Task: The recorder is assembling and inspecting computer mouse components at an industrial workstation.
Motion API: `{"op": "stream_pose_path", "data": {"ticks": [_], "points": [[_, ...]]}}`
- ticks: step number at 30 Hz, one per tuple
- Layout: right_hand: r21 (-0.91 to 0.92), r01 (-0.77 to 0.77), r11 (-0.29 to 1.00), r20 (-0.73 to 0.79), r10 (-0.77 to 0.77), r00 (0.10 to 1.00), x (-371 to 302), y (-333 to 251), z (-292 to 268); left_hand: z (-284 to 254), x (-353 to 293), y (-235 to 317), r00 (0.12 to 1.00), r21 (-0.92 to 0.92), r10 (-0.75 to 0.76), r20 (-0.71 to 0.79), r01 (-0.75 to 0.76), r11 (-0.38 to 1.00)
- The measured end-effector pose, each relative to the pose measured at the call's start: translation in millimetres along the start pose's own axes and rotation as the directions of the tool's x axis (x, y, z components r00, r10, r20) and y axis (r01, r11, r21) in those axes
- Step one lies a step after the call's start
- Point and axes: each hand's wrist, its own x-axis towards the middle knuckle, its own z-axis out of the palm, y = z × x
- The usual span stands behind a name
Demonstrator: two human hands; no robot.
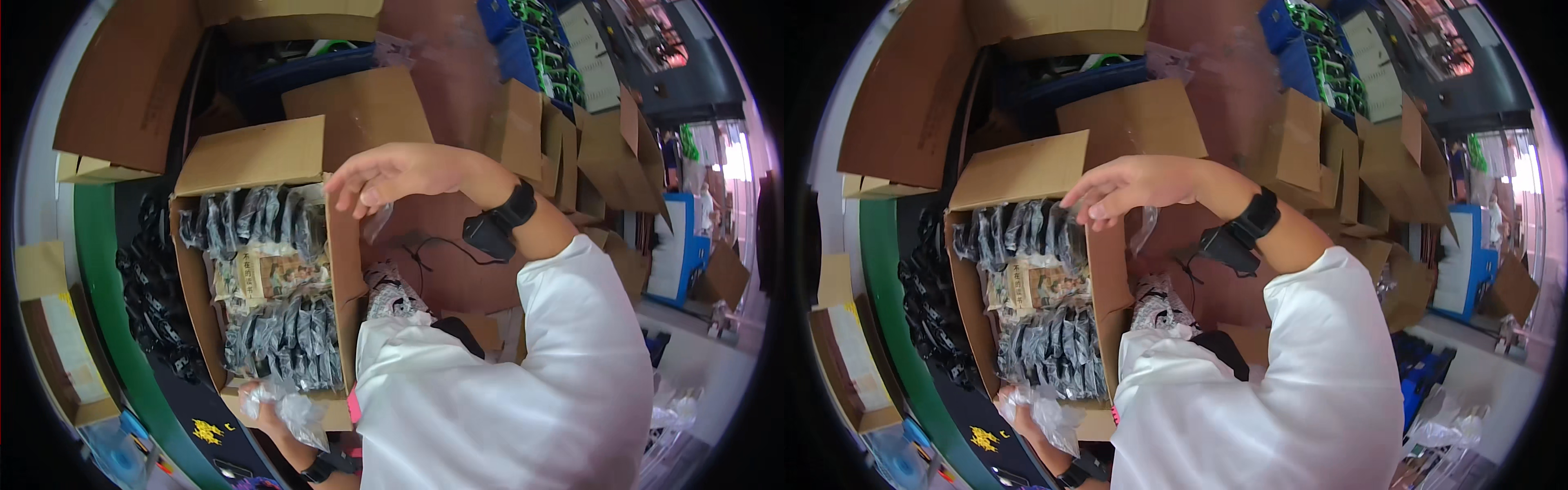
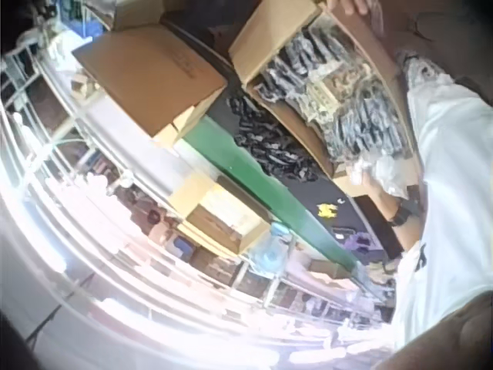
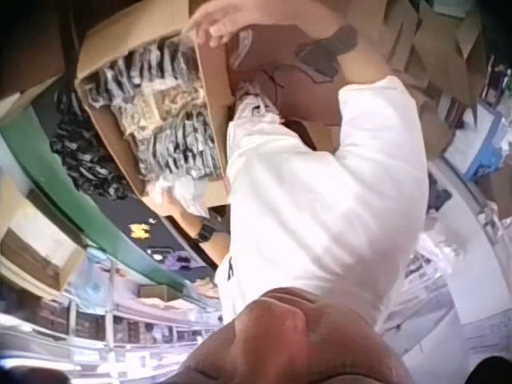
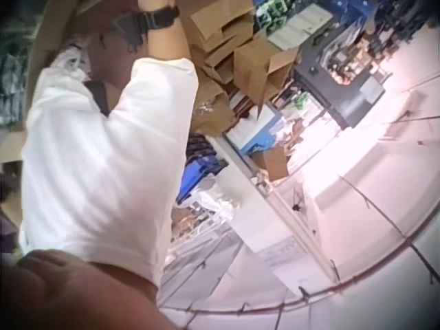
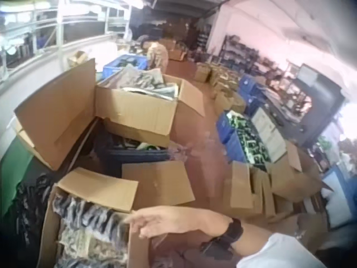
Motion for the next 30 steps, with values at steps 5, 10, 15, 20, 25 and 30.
{"op": "stream_pose_path", "data": {"ticks": [5,10,15,20,25,30], "points": [[0.090,-0.131,0.987,-0.436,0.157,0.886,-51,77,-8,2,9,-6,0.999,0.028,0.030,0.035,-0.031,0.999],[0.195,-0.299,0.934,-0.560,0.356,0.748,-83,150,-26,-13,14,-18,0.998,0.056,0.054,0.022,-0.056,0.997],[0.032,-0.486,0.873,-0.811,0.307,0.497,-118,244,-25,-21,21,-25,0.997,0.077,0.078,0.004,-0.078,0.994],[0.348,-0.319,0.882,-0.652,0.472,0.594,-166,407,79,-17,13,4,0.977,0.289,0.052,0.207,-0.112,0.951],[0.403,-0.263,0.876,-0.522,0.456,0.720,-204,555,241,-12,20,14,0.965,0.291,-0.043,0.258,-0.035,0.956],[0.209,-0.177,0.962,-0.550,0.266,0.792,-208,515,305,2,30,13,0.952,0.275,-0.052,0.303,-0.035,0.961]]}}
